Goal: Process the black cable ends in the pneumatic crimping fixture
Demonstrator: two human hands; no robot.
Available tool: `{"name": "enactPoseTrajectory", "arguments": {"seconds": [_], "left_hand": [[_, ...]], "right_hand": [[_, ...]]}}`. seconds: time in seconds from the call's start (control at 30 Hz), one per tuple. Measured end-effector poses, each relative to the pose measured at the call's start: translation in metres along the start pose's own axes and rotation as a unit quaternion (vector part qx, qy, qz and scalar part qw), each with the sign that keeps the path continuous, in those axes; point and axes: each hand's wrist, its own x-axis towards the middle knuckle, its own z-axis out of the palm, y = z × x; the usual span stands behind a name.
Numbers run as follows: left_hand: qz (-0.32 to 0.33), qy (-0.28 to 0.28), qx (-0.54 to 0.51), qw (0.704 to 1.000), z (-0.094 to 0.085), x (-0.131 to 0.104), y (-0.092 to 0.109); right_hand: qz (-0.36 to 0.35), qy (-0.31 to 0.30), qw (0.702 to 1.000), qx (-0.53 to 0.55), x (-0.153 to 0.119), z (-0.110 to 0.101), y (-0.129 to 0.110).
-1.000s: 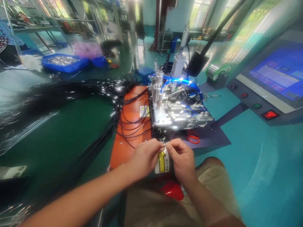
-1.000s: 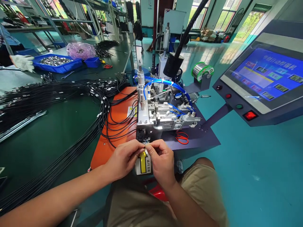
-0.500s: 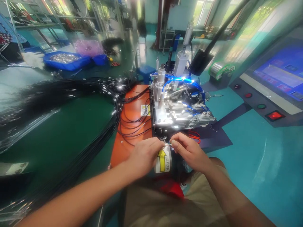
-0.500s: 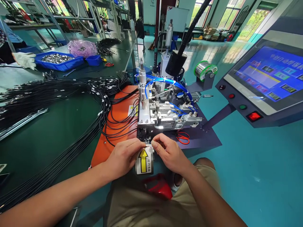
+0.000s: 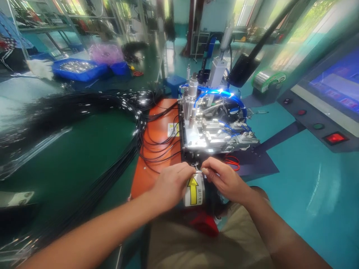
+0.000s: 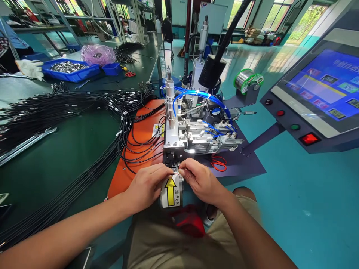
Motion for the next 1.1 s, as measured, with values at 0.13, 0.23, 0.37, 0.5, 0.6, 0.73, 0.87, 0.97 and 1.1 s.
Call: {"name": "enactPoseTrajectory", "arguments": {"seconds": [0.13,0.23,0.37,0.5,0.6,0.73,0.87,0.97,1.1], "left_hand": [[0.000,0.004,-0.002,1.000,0.002,0.000,-0.001],[-0.002,0.002,-0.002,1.000,0.002,0.001,-0.002],[-0.021,0.002,-0.006,1.000,-0.001,0.003,-0.003],[-0.023,0.007,-0.015,1.000,-0.003,0.003,-0.009],[-0.012,0.017,-0.011,1.000,-0.002,0.004,-0.013],[-0.012,0.035,0.006,0.999,0.000,0.006,-0.017],[-0.021,0.054,0.003,0.998,0.001,0.009,-0.019],[-0.027,0.060,-0.008,0.998,0.000,0.011,-0.019],[-0.035,0.059,-0.013,0.998,0.000,0.012,-0.018]], "right_hand": [[0.009,0.001,1.000,0.007,-0.001,0.003,0.003],[0.015,0.006,1.000,0.016,0.000,0.006,0.004],[0.037,0.029,0.998,0.037,0.001,0.012,0.009],[0.069,0.057,0.994,0.058,0.003,0.019,0.019],[0.087,0.066,0.991,0.075,0.005,0.022,0.026],[0.087,0.076,0.991,0.063,0.009,0.025,0.030],[0.079,0.089,0.992,0.050,0.013,0.028,0.031],[0.072,0.105,0.991,0.042,0.016,0.031,0.031],[0.072,0.117,0.990,0.041,0.017,0.033,0.033]]}}
